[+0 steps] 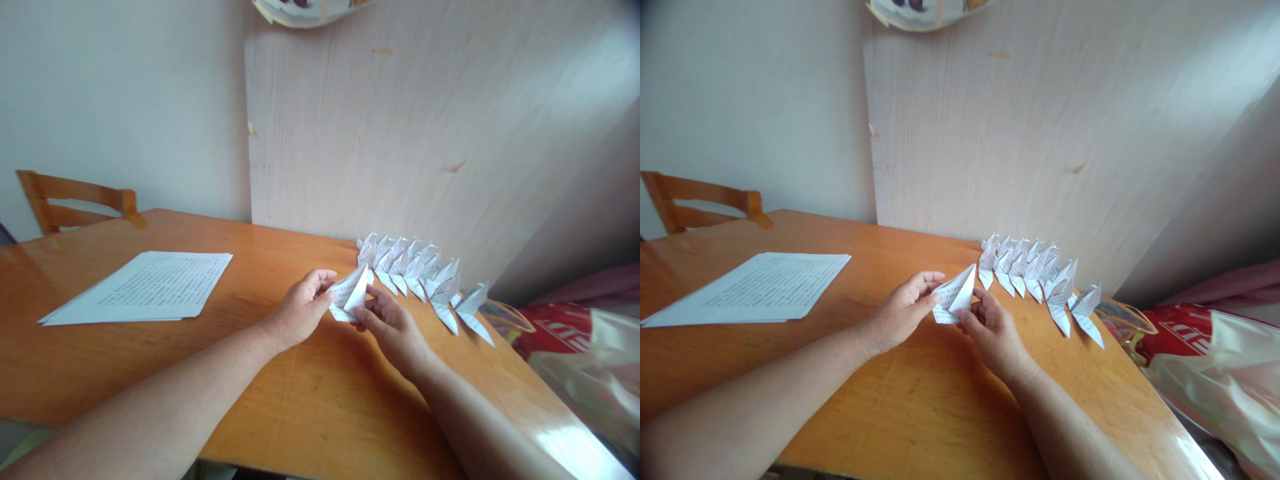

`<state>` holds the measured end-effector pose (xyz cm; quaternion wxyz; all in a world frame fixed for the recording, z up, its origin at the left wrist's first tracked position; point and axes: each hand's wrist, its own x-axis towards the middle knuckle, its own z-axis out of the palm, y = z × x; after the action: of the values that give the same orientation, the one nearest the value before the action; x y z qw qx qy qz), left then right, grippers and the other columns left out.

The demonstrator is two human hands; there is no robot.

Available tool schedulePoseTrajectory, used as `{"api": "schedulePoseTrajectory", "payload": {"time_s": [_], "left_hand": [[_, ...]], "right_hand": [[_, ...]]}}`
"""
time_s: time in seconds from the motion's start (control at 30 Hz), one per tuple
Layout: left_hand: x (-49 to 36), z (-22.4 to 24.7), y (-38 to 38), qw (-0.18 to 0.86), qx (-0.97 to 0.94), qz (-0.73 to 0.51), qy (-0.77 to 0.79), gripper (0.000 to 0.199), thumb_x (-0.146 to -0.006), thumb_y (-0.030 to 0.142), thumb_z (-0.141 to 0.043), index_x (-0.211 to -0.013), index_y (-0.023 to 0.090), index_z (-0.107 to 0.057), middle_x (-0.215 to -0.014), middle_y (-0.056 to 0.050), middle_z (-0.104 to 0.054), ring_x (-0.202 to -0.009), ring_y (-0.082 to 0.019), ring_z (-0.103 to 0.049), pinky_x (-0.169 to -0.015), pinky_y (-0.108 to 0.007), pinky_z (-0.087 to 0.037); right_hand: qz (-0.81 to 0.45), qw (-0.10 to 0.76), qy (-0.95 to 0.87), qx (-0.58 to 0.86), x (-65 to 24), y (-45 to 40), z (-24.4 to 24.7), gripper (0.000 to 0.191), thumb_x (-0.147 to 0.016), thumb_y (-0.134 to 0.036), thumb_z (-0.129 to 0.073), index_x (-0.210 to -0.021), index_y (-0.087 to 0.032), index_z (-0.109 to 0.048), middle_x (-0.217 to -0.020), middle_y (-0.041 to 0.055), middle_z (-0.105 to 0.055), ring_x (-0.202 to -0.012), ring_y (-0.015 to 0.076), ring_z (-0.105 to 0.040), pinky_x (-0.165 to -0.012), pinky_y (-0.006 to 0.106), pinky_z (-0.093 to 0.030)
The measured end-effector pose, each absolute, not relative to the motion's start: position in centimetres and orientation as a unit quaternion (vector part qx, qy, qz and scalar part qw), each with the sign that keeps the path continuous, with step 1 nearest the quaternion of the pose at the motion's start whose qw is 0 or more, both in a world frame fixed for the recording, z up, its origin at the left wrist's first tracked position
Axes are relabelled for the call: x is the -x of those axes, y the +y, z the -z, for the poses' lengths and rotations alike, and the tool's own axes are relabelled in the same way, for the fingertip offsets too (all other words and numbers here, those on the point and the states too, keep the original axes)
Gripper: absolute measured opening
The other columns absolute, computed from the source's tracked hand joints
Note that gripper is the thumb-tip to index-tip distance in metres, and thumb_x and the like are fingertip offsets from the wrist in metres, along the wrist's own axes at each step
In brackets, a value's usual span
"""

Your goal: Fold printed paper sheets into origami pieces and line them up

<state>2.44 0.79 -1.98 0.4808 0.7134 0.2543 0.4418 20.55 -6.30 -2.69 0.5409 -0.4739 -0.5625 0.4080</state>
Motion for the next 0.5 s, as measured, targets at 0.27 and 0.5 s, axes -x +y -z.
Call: {"api": "schedulePoseTrajectory", "payload": {"time_s": [0.27, 0.5], "left_hand": [[-2.33, 1.77, 0.66, 0.481, -0.702, -0.435, 0.295, 0.035, -0.093, 0.026, -0.056, -0.126, 0.016, -0.051, -0.101, -0.006, -0.071, -0.084, -0.016, -0.067, -0.079, -0.031, -0.052], [-2.38, 2.29, 0.78, 0.413, -0.756, -0.428, 0.273, 0.039, -0.09, 0.019, -0.057, -0.129, 0.021, -0.052, -0.109, -0.007, -0.074, -0.093, -0.019, -0.069, -0.084, -0.033, -0.054]], "right_hand": [[-0.433, 0.552, -0.542, 0.462, -19.98, -6.74, 1.79, 0.049, -0.083, -0.044, -0.07, -0.125, -0.021, -0.057, -0.083, 0.003, -0.066, -0.072, 0.018, -0.059, -0.065, 0.032, -0.045], [-0.45, 0.537, -0.519, 0.49, -20.21, -6.74, 2.1, 0.035, -0.088, -0.052, -0.065, -0.102, -0.021, -0.058, -0.079, 0.0018, -0.066, -0.066, 0.0155, -0.059, -0.06, 0.028, -0.042]]}}
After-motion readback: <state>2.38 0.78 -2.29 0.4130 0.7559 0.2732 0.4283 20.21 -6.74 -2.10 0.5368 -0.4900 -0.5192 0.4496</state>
